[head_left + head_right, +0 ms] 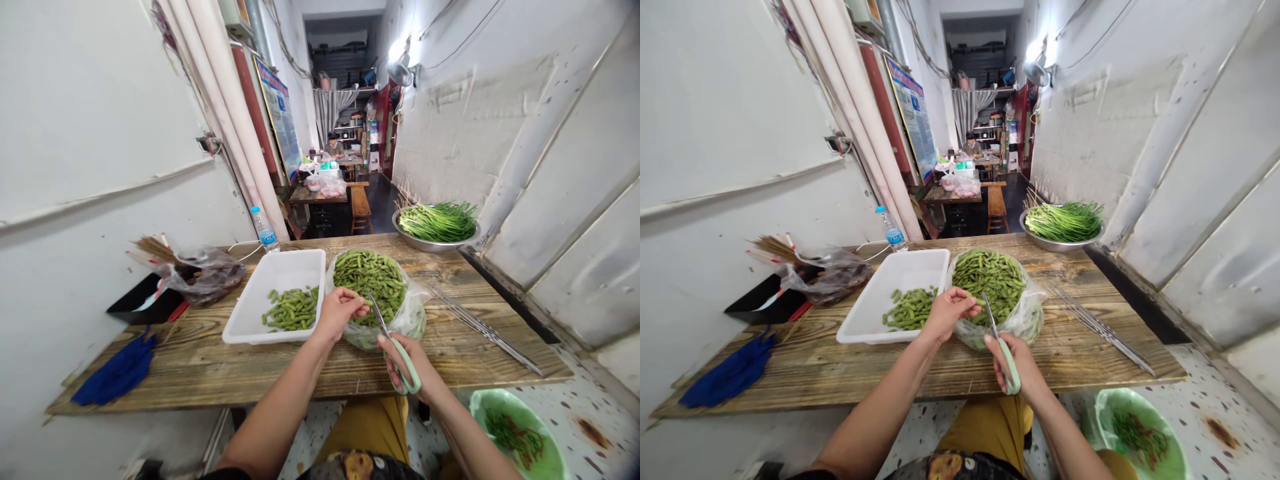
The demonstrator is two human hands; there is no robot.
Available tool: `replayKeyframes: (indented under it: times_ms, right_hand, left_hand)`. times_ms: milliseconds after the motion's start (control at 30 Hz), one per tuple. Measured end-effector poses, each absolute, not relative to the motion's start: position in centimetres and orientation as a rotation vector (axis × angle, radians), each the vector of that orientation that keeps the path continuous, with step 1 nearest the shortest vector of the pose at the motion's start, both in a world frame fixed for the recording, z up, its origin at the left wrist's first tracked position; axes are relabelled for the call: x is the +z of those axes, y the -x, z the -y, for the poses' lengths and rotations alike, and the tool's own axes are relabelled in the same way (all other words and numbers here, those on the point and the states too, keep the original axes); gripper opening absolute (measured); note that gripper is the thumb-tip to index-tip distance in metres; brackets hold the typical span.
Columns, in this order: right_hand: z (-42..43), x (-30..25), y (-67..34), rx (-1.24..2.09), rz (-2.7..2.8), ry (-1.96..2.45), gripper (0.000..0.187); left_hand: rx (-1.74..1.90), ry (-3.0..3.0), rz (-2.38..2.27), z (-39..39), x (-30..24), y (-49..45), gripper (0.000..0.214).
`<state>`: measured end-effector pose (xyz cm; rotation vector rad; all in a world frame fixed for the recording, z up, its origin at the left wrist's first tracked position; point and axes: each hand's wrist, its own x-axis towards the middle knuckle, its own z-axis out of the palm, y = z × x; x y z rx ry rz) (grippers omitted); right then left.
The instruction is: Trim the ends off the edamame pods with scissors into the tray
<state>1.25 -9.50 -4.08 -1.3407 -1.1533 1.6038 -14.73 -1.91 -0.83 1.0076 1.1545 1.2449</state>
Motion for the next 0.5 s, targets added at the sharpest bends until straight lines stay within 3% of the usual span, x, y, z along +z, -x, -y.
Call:
replayKeyframes:
  times_ms: [133,233,500]
  right_hand:
    - [9.6,-5.4,-1.4,1.716,1.102,1.216,0.048]
    - [9.7,-5.8,-1.5,1.842,0.948,1.078,0.052]
    - [10.3,-4.8,-1.9,1.882,0.894,1.079,0.052]
  left_hand:
    - [1.465,-1.569,-1.885,1.0,0.3,19.9,0.021]
    - [1.140,-1.896,-2.336,0.7,1.0,21.9,0.033]
    - [0.496,-2.338,-2.045,-1.8,-1.8,15.6,0.016]
